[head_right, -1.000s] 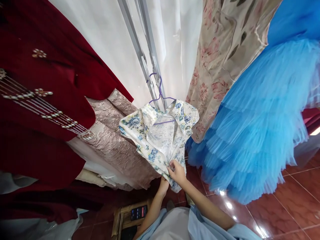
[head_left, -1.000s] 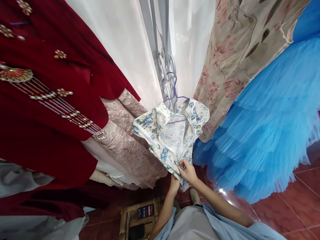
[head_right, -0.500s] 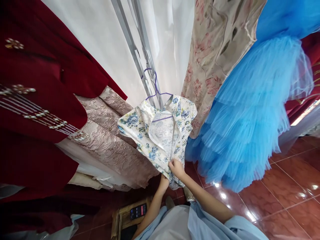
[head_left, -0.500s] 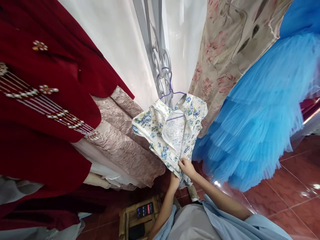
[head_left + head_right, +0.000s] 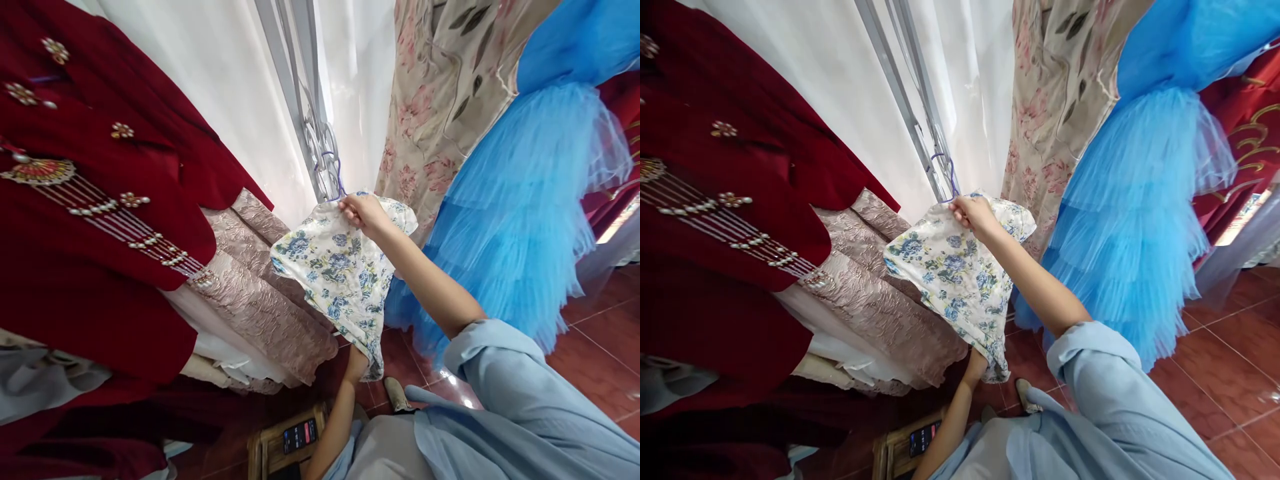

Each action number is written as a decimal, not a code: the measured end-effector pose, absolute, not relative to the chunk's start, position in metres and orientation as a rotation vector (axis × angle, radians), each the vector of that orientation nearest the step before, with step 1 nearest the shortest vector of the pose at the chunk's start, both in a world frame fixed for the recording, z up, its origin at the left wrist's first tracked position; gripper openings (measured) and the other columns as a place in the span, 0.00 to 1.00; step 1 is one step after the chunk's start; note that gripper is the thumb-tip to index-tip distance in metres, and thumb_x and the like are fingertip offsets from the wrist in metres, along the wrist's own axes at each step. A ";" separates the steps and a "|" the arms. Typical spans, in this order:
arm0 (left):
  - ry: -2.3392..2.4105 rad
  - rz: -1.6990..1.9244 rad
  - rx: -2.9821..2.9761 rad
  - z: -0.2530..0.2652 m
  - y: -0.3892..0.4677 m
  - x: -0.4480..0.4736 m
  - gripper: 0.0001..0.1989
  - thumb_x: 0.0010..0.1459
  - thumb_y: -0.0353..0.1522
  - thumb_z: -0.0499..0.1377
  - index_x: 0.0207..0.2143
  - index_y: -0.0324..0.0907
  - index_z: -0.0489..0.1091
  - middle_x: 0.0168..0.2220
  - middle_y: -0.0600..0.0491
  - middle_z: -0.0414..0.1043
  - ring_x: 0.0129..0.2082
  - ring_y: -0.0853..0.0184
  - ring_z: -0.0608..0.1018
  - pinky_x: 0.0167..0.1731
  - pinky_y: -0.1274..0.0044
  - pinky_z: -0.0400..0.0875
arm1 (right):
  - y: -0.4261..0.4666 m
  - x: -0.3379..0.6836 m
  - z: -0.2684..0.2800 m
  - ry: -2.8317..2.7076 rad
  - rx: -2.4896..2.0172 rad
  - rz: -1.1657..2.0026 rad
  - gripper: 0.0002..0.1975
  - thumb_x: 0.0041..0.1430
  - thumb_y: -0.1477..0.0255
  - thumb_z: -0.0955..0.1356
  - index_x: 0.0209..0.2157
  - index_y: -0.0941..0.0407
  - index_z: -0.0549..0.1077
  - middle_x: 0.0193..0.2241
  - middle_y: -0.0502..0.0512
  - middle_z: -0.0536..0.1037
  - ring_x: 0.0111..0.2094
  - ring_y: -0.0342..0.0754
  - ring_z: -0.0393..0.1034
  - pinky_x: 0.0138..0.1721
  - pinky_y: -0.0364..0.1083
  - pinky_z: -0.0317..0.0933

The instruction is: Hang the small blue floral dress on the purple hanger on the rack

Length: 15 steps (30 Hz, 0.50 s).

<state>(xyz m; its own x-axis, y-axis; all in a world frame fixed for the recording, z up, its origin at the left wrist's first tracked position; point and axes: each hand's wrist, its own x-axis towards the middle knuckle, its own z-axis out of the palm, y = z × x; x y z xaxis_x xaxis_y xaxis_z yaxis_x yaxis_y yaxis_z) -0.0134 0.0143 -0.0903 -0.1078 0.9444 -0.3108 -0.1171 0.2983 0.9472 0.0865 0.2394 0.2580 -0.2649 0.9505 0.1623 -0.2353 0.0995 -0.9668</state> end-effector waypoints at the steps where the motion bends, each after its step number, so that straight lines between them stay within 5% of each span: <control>1: 1.362 1.105 0.844 -0.091 0.015 -0.017 0.17 0.42 0.31 0.68 0.38 0.40 0.75 0.48 0.37 0.78 0.58 0.48 0.74 0.64 0.61 0.61 | 0.244 0.085 0.275 -1.321 -0.743 1.385 0.11 0.62 0.67 0.66 0.29 0.60 0.71 0.13 0.43 0.64 0.14 0.35 0.55 0.16 0.34 0.47; 6: 1.789 1.546 0.836 -0.047 0.040 -0.086 0.16 0.58 0.39 0.57 0.47 0.40 0.68 0.56 0.37 0.70 0.61 0.52 0.70 0.65 0.61 0.58 | 0.221 0.086 0.284 -1.422 -0.719 1.342 0.13 0.63 0.68 0.65 0.29 0.62 0.72 0.14 0.46 0.68 0.15 0.37 0.57 0.17 0.35 0.50; 10: 1.878 2.171 1.349 0.086 0.089 -0.131 0.16 0.66 0.41 0.53 0.50 0.40 0.66 0.52 0.39 0.69 0.56 0.56 0.72 0.59 0.62 0.66 | 0.205 0.088 0.268 -1.439 -0.789 1.295 0.13 0.62 0.67 0.65 0.27 0.60 0.72 0.13 0.46 0.69 0.13 0.38 0.55 0.16 0.37 0.50; 15: 1.327 1.782 2.319 0.266 0.154 -0.089 0.13 0.68 0.34 0.53 0.49 0.40 0.72 0.49 0.44 0.74 0.52 0.62 0.75 0.55 0.69 0.69 | 0.196 0.086 0.262 -1.520 -0.763 1.109 0.12 0.61 0.68 0.65 0.26 0.58 0.71 0.13 0.46 0.70 0.13 0.38 0.56 0.17 0.39 0.52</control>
